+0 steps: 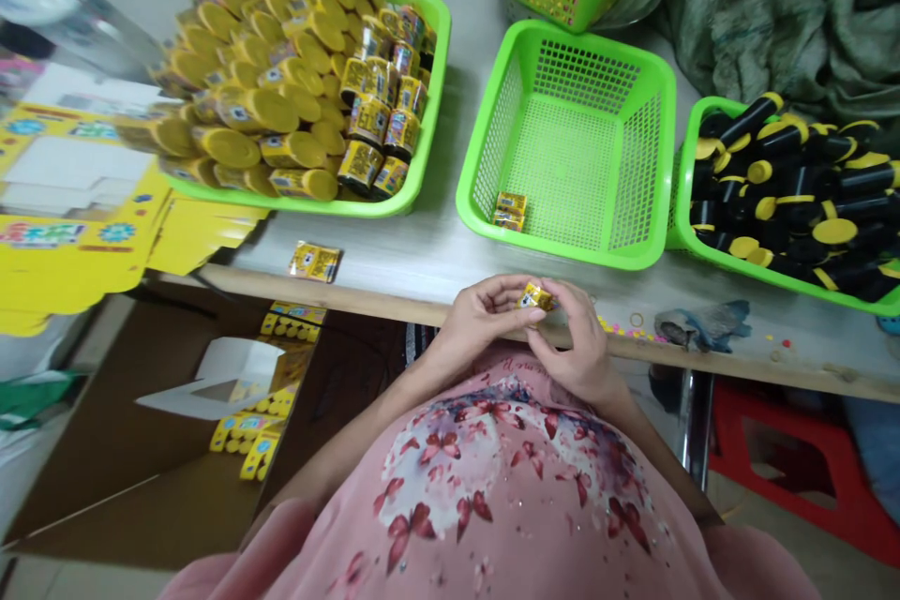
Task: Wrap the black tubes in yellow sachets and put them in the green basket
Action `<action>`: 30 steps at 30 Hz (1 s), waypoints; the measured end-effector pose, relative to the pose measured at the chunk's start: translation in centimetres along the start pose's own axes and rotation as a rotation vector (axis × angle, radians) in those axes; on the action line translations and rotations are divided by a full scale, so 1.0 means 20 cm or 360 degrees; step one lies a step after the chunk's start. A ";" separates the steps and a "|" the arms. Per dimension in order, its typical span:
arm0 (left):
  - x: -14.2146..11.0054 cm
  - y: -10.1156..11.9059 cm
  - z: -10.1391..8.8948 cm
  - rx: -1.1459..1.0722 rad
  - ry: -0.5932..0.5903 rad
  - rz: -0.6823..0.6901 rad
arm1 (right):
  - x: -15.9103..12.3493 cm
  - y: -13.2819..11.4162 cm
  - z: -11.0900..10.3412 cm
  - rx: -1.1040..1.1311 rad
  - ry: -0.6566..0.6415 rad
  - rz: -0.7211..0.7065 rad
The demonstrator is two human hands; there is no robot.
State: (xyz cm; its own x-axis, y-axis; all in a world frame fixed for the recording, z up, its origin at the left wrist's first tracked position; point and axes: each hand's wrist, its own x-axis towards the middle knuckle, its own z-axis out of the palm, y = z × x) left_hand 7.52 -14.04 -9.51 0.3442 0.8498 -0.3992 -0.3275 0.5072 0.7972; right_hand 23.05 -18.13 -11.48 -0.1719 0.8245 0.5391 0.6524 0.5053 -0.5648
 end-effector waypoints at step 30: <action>0.04 -0.02 -0.26 0.0327 0.0337 0.0283 | 0.91 0.42 0.10 -0.0234 -0.0885 0.0635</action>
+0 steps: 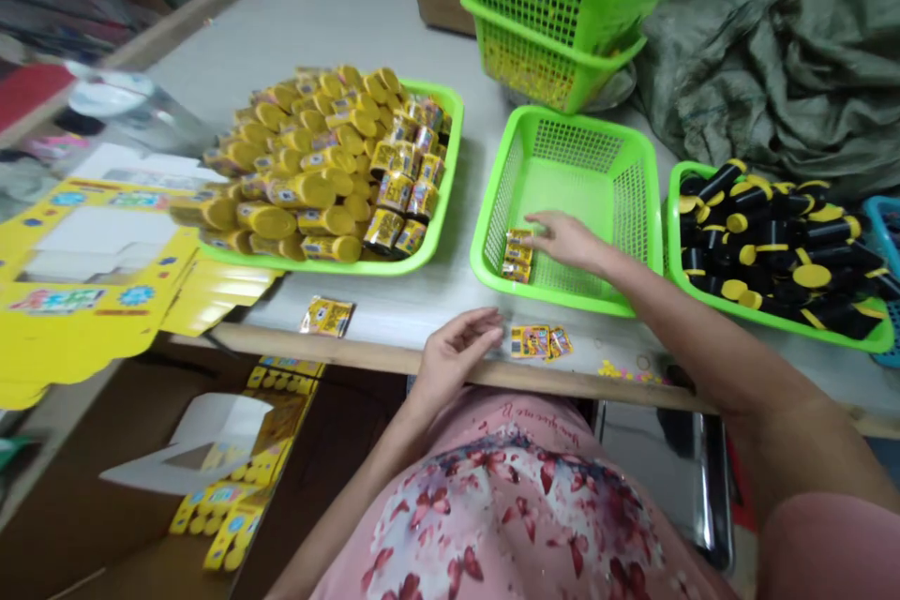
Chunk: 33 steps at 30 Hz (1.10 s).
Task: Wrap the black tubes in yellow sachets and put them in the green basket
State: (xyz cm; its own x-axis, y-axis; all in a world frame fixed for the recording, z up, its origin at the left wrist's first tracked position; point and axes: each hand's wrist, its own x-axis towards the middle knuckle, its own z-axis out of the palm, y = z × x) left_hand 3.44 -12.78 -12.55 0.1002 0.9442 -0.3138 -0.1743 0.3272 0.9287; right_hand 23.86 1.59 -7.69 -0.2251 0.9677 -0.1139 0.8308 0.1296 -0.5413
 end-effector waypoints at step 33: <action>0.02 0.05 0.15 0.0189 -0.0147 -0.0269 | -0.80 0.24 -0.19 -0.0312 0.1283 -0.0165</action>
State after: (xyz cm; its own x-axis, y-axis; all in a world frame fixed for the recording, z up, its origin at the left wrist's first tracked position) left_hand 6.34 -12.13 -11.09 0.2082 0.8671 -0.4526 -0.0316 0.4685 0.8829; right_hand 33.27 -12.54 -5.32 0.0661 0.7975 0.5996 0.9162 0.1895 -0.3530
